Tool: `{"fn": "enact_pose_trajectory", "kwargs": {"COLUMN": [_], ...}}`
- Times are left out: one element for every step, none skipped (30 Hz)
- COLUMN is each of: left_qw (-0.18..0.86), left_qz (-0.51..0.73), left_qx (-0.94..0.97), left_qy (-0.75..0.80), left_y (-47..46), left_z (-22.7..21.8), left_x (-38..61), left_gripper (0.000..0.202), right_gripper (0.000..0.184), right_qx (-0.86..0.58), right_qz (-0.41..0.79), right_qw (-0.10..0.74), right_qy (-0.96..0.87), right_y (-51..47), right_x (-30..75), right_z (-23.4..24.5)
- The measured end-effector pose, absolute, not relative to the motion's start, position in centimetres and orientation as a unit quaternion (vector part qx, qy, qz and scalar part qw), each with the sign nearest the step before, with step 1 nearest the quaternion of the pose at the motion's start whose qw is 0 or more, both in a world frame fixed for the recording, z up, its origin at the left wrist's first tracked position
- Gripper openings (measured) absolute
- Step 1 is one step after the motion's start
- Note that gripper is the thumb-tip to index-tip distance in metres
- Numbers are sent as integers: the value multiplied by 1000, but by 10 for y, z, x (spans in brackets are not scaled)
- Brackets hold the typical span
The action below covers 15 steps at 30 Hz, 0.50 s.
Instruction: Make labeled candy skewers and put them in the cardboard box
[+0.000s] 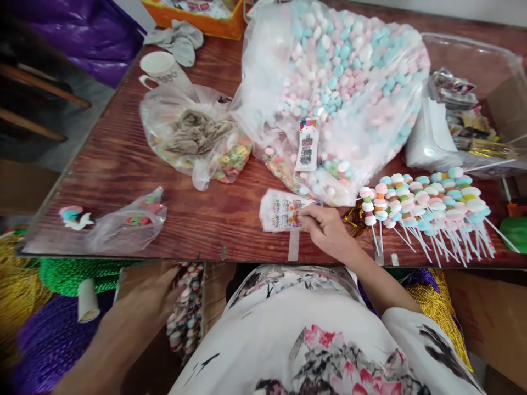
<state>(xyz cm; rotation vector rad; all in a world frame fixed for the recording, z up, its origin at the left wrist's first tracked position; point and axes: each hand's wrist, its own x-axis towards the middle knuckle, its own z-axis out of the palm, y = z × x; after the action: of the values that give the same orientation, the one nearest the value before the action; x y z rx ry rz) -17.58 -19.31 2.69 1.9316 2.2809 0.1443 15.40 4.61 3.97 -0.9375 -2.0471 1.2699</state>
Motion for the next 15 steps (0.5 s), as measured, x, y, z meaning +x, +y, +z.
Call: {"fn": "enact_pose_trajectory", "kwargs": {"left_qw": [34,18,12,12,5,-7,-18,-28,-36,-40,-42,-44,-46,-49,-55], "left_qz": [51,68,85,89,81,63,43,25,13,9,16,35,65,102,141], "left_qx": [677,721,765,807,835,852,862,866,869,871,873,875,877,877,876], "left_qy": [733,689,639,584,545,520,505,498,493,489,485,480,474,466,457], "left_y": [-158,-124,-91,-63,-39,-21,-7,3,9,13,14,15,15,14,13], "left_z": [28,28,28,27,26,24,22,19,15,10,6,1,-4,-9,-13], "left_x": [-150,-122,-93,-65,-39,-18,-2,9,14,14,11,5,-2,-9,-16], "left_gripper": [30,30,30,32,33,31,28,26,24,22,22,21,22,23,24], "right_gripper": [16,17,17,17,18,18,17,17,17,16,15,15,16,17,17], "right_qx": [-375,-396,-410,-413,-412,-406,-402,-408,-423,-447,-478,-507,-533,-552,-565], "right_qz": [436,403,372,340,305,263,219,178,145,118,96,73,51,29,4], "right_qw": [303,321,329,328,317,303,289,285,293,309,332,348,356,353,341], "right_qy": [-760,-760,-765,-778,-798,-821,-841,-849,-845,-831,-808,-785,-766,-755,-751], "right_y": [46,45,42,38,34,31,28,27,27,29,33,38,44,51,58], "right_x": [159,164,168,173,177,183,190,200,211,224,239,253,267,280,290], "right_z": [40,39,39,38,36,35,34,34,35,37,39,42,45,48,51]}}
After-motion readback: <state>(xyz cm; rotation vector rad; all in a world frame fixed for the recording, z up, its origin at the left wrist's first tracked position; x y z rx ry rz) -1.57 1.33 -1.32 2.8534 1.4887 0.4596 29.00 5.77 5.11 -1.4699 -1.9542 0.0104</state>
